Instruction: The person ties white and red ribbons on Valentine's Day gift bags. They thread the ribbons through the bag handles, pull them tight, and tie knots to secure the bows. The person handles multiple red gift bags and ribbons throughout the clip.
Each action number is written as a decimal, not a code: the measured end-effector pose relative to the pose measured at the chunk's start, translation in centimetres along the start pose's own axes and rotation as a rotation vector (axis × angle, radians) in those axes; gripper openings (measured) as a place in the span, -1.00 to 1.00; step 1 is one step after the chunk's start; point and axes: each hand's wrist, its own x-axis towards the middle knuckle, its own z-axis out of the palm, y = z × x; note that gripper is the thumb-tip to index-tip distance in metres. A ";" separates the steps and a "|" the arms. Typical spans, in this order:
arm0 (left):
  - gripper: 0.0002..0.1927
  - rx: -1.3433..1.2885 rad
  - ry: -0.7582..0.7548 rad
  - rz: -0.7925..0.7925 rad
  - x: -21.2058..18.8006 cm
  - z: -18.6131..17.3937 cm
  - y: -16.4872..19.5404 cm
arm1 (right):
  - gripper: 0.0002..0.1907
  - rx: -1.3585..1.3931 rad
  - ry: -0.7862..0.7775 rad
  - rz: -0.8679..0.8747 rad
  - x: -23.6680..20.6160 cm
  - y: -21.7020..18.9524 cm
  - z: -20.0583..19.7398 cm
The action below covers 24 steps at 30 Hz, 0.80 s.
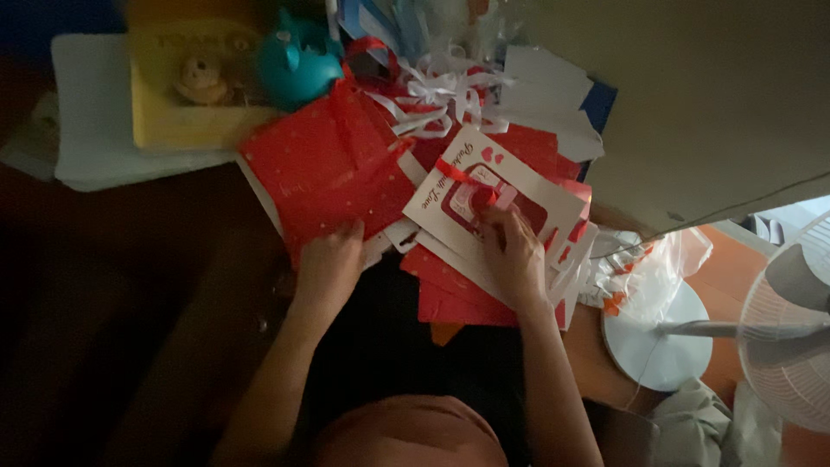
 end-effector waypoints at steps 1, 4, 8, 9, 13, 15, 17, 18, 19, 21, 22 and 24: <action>-0.64 -0.067 -0.015 -0.019 0.1 -0.1 -0.3 | -0.86 0.000 -0.013 0.035 -0.1 0.0 -0.1; -0.65 -0.241 -0.001 -0.040 0.2 -1.2 -2.0 | -0.87 -0.008 -0.071 0.214 0.0 -0.1 -0.2; -0.72 -0.403 0.085 -0.078 1.0 -1.9 -3.5 | -0.85 -0.060 -0.149 0.333 0.2 -0.1 -0.1; -0.72 -0.448 0.071 -0.110 1.0 -1.8 -3.8 | -0.85 -0.059 -0.097 0.254 0.2 -0.2 -0.1; -0.78 -0.703 0.183 -0.038 0.5 -0.9 -5.1 | -0.84 -0.014 -0.028 0.296 0.2 -0.5 -0.2; -0.82 -0.961 0.138 -0.022 0.5 -0.6 -5.7 | -0.82 0.018 -0.051 0.405 0.4 -0.4 -0.4; -0.83 -1.109 0.096 -0.025 0.9 -0.4 -6.0 | -0.82 0.051 -0.045 0.435 0.4 -0.2 -0.7; -0.83 -1.182 0.069 -0.026 1.1 -0.3 -5.9 | -0.83 0.083 -0.033 0.453 0.4 0.0 -0.8; -0.82 -1.260 0.076 -0.011 1.3 -0.2 -5.8 | -0.83 0.116 -0.020 0.471 0.4 0.1 -0.7; -0.81 -1.414 0.088 0.011 1.7 0.0 -4.9 | -0.84 0.205 0.013 0.522 0.1 0.3 -0.7; -0.81 -1.437 0.098 -0.101 1.7 0.2 -4.3 | -0.85 0.260 0.038 0.552 0.1 0.4 -0.7; -0.77 -1.466 0.113 -0.322 2.0 0.6 -2.3 | -0.87 0.409 0.107 0.637 -0.1 0.5 -0.7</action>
